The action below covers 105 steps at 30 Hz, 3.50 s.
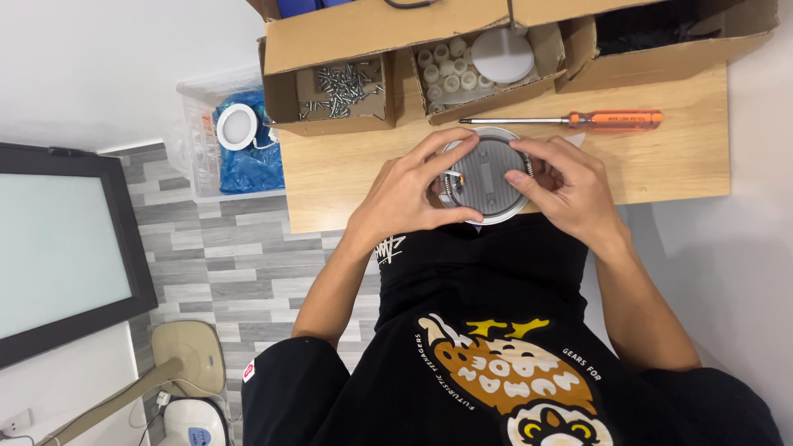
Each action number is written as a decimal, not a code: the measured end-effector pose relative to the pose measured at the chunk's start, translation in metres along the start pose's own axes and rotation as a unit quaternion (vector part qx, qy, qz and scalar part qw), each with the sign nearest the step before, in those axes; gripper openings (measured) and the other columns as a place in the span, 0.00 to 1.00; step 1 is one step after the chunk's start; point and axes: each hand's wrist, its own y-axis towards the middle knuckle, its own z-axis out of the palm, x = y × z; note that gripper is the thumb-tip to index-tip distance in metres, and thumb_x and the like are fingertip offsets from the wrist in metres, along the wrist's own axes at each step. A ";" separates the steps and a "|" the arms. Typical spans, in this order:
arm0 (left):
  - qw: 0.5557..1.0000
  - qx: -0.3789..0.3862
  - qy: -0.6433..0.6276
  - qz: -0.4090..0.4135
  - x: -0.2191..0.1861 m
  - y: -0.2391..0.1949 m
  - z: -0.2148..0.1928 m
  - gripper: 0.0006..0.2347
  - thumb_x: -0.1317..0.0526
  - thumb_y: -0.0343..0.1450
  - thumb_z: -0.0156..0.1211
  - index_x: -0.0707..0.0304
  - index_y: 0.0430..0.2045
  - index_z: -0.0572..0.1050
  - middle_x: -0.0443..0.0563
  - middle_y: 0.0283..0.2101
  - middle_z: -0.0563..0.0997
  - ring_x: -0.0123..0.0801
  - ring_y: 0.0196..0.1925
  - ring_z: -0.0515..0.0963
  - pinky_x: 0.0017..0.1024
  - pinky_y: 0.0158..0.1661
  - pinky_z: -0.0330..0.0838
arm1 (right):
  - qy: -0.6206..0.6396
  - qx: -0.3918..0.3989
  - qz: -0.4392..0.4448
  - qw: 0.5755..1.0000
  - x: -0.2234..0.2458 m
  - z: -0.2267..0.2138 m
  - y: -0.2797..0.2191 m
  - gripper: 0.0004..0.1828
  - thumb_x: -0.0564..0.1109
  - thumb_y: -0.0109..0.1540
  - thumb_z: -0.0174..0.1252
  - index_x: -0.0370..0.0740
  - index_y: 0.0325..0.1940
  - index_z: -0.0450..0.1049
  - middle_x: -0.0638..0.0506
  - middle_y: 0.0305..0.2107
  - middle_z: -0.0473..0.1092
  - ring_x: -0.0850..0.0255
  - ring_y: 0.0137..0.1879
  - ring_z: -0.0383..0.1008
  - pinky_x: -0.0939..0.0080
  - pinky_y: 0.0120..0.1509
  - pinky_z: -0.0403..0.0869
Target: The person assembles multiple round lights by placing a white lens cover into a white ring frame, fitting a metal heat sink component onto the back, and pressing the parts together until they click.
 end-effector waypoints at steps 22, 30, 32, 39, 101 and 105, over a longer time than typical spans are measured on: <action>0.994 0.039 0.093 -0.035 0.016 -0.003 0.022 0.41 0.39 0.63 0.81 0.50 0.72 0.72 0.38 0.73 0.73 0.49 0.62 0.85 0.52 0.53 0.84 | -0.080 0.033 0.027 0.996 -0.019 -0.001 -0.007 0.17 0.45 0.69 0.75 0.43 0.62 0.87 0.44 0.29 0.70 0.52 0.31 0.74 0.56 0.35 0.74; 0.994 0.048 0.089 -0.038 0.016 -0.002 0.022 0.41 0.41 0.63 0.81 0.52 0.72 0.72 0.40 0.73 0.74 0.50 0.63 0.85 0.53 0.54 0.84 | -0.095 0.053 0.028 0.994 -0.024 -0.001 -0.005 0.18 0.47 0.69 0.74 0.43 0.63 0.87 0.46 0.28 0.69 0.53 0.32 0.76 0.56 0.37 0.75; 0.994 0.051 0.088 -0.040 0.017 -0.001 0.022 0.41 0.41 0.63 0.81 0.52 0.72 0.72 0.40 0.73 0.74 0.50 0.63 0.85 0.53 0.54 0.84 | -0.097 0.054 0.029 0.993 -0.020 -0.002 -0.004 0.18 0.47 0.69 0.74 0.43 0.63 0.87 0.45 0.28 0.69 0.52 0.32 0.76 0.56 0.37 0.76; 0.994 0.056 0.083 -0.048 0.020 0.000 0.024 0.41 0.41 0.63 0.81 0.51 0.72 0.72 0.40 0.73 0.74 0.51 0.62 0.85 0.54 0.53 0.83 | -0.106 0.065 0.041 0.991 -0.022 -0.003 -0.003 0.18 0.49 0.69 0.74 0.44 0.62 0.87 0.46 0.28 0.70 0.52 0.33 0.77 0.55 0.39 0.77; 0.979 -0.150 -0.105 0.088 -0.019 0.010 0.071 0.36 0.38 0.71 0.63 0.64 0.71 0.70 0.60 0.69 0.74 0.54 0.71 0.77 0.47 0.67 0.74 | 0.142 0.013 -0.160 0.977 0.002 0.017 -0.010 0.70 0.79 0.57 0.65 0.39 0.87 0.41 0.31 0.80 0.43 0.31 0.84 0.48 0.31 0.85 0.52; 0.959 -0.206 -0.173 0.087 -0.031 0.005 0.079 0.35 0.38 0.74 0.58 0.69 0.69 0.69 0.61 0.69 0.75 0.52 0.72 0.76 0.48 0.69 0.71 | 0.175 0.023 -0.165 0.970 0.031 0.041 -0.005 0.78 0.77 0.55 0.72 0.51 0.91 0.29 0.35 0.85 0.32 0.38 0.90 0.32 0.30 0.90 0.41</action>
